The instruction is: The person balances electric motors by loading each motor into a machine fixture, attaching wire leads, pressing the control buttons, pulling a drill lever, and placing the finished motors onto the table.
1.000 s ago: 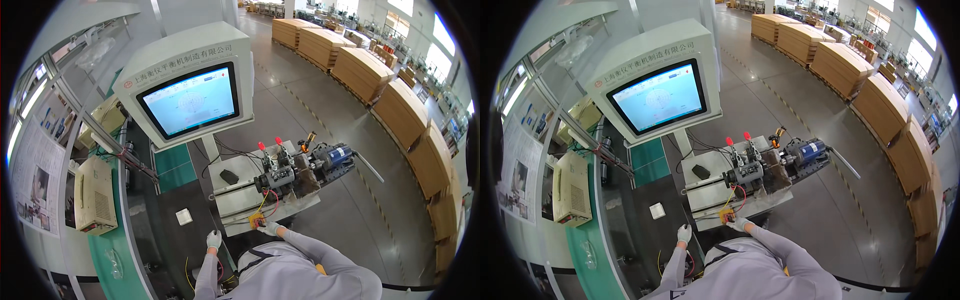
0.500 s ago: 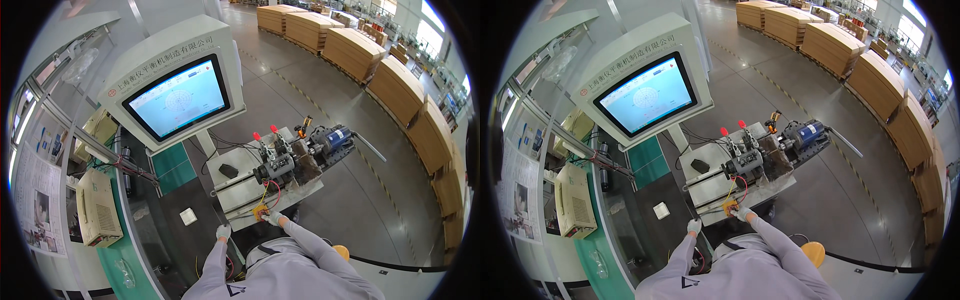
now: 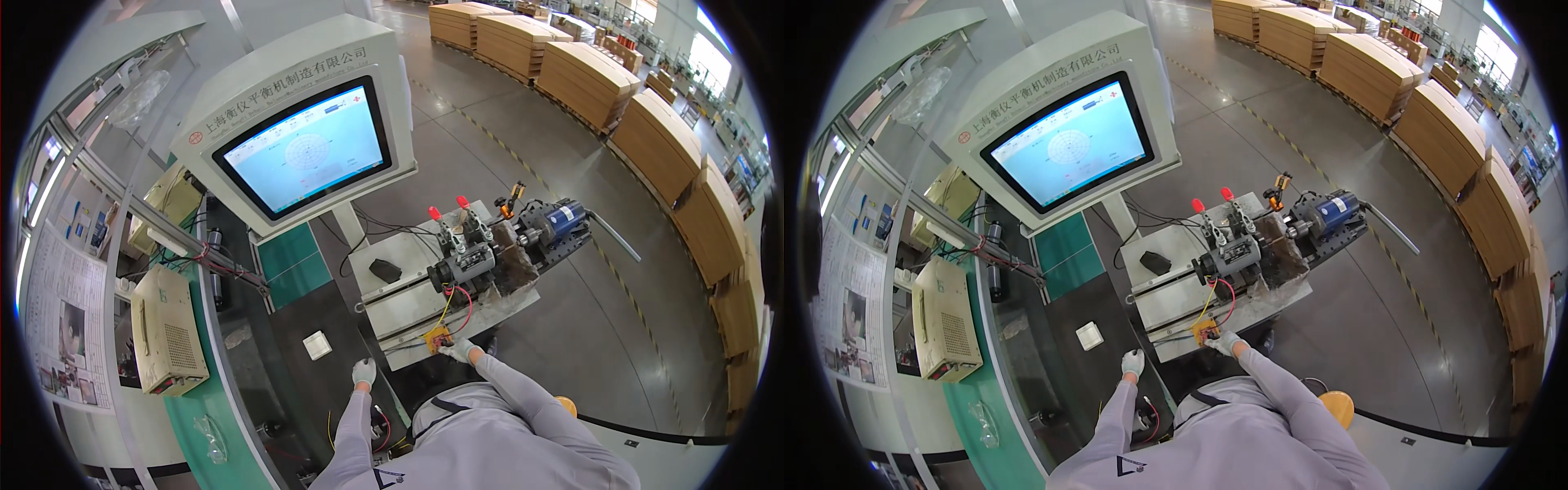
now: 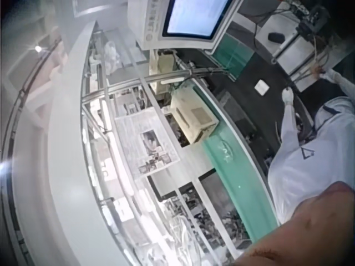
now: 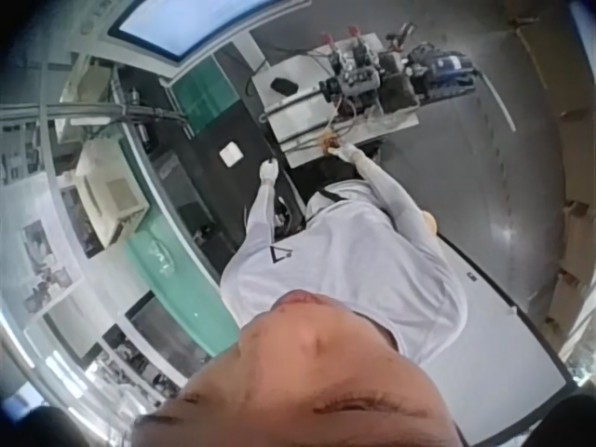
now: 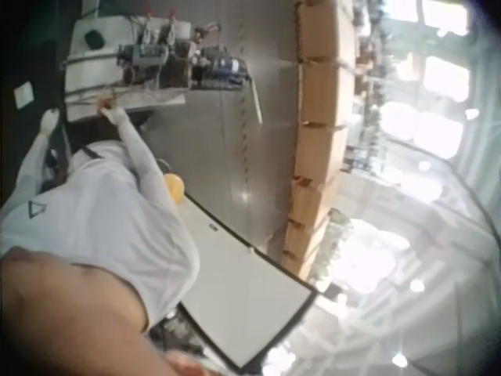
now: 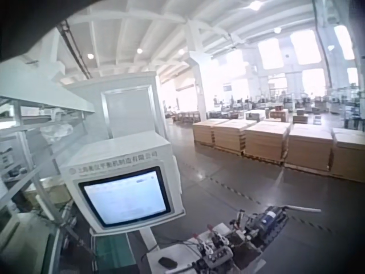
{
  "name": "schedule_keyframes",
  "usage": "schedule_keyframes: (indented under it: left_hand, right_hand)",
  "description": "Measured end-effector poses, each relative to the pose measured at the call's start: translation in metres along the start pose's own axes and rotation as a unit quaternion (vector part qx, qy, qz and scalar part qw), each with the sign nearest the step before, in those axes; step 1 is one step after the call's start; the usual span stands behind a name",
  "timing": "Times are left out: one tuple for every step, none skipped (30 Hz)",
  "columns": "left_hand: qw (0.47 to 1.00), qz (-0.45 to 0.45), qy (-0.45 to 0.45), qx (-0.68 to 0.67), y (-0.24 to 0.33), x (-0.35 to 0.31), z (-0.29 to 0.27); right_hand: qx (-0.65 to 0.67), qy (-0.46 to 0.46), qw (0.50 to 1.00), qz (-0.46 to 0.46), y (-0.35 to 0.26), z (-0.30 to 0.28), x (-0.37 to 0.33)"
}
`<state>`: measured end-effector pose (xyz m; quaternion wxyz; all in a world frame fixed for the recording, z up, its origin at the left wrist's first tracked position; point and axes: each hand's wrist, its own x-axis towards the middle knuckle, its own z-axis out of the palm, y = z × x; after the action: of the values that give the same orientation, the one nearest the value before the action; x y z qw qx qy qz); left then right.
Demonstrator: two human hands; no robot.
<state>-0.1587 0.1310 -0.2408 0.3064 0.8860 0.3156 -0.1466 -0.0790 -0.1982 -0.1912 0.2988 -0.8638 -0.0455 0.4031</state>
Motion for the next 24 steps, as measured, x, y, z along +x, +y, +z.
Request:
schedule_keyframes:
  left_hand:
    - [1.0,-0.008,0.024,-0.01,-0.005,0.0,-0.003]
    - [0.999,-0.016,0.041,-0.019,-0.01,0.0,-0.006]
    - [0.999,-0.018,0.041,-0.019,-0.015,0.0,-0.009]
    - [0.997,-0.017,0.079,-0.02,-0.021,0.0,-0.01]
    - [0.993,-0.016,0.115,-0.02,-0.028,0.0,-0.012]
    - [0.991,-0.01,0.128,-0.027,-0.035,0.004,-0.016]
    - [0.991,-0.011,0.128,-0.028,-0.04,0.008,-0.018]
    - [0.985,-0.001,0.172,-0.024,-0.044,0.012,-0.019]
    - [0.976,0.01,0.216,-0.02,-0.049,0.016,-0.021]
    - [0.97,0.024,0.241,0.004,-0.052,0.022,-0.023]
    - [0.972,0.03,0.234,0.001,-0.043,0.024,-0.026]
    - [0.969,0.034,0.243,0.015,-0.034,0.027,-0.029]
    - [0.966,0.033,0.253,0.031,-0.029,0.029,-0.034]
    - [0.971,0.01,0.236,0.044,-0.032,0.033,-0.038]
    - [0.971,0.009,0.235,0.044,-0.034,0.036,-0.042]
    - [0.971,0.027,0.233,0.048,-0.037,0.039,-0.044]
    - [0.971,0.044,0.231,0.053,-0.039,0.041,-0.046]
    - [0.977,0.037,0.202,0.065,-0.042,0.045,-0.048]
    - [0.977,0.037,0.2,0.065,-0.046,0.049,-0.048]
    - [0.975,0.043,0.201,0.082,-0.051,0.053,-0.048]
    - [0.973,0.049,0.202,0.099,-0.057,0.056,-0.047]
    - [0.974,0.06,0.197,0.099,-0.051,0.065,-0.044]
    - [0.971,0.073,0.203,0.105,-0.05,0.07,-0.043]
    - [0.968,0.082,0.211,0.111,-0.053,0.071,-0.045]
  right_hand:
    - [-0.012,-0.001,1.0,-0.005,0.0,0.0,-0.001]
    - [0.016,0.001,1.0,0.005,0.0,0.001,-0.002]
    - [0.014,-0.001,1.0,0.004,0.0,0.001,-0.001]
    - [0.025,-0.011,1.0,0.01,-0.002,0.0,-0.003]
    - [0.035,-0.021,0.999,0.016,-0.004,-0.001,-0.004]
    - [0.035,-0.022,0.999,0.017,-0.006,-0.001,-0.005]
    - [0.031,-0.025,0.999,0.021,-0.006,-0.001,-0.003]
    - [0.028,-0.027,0.999,0.025,-0.006,-0.001,-0.002]
    - [0.027,-0.027,0.999,0.025,-0.006,0.002,-0.003]
    - [0.046,0.01,0.999,-0.011,-0.001,0.008,-0.003]
    - [0.066,0.05,0.996,-0.037,0.004,0.009,-0.003]
    - [0.067,0.057,0.996,-0.03,0.01,0.009,-0.001]
    - [0.055,0.065,0.996,-0.009,0.007,0.009,-0.005]
    - [0.041,0.071,0.997,0.008,0.002,0.009,-0.009]
    - [0.04,0.071,0.997,0.01,-0.002,0.007,-0.014]
    - [0.06,0.06,0.996,0.019,-0.007,0.004,-0.019]
    - [0.081,0.048,0.995,0.031,-0.01,0.002,-0.023]
    - [0.081,0.047,0.995,0.034,-0.013,0.001,-0.027]
    - [0.09,0.056,0.994,0.036,-0.016,0.0,-0.03]
    - [0.098,0.064,0.992,0.038,-0.019,0.001,-0.032]
    - [0.098,0.062,0.993,0.039,-0.018,0.006,-0.028]
    - [0.119,0.087,0.989,0.017,0.001,0.012,-0.016]
    - [0.138,0.107,0.985,-0.009,0.014,0.019,-0.006]
    - [0.139,0.107,0.984,-0.009,0.02,0.025,0.0]
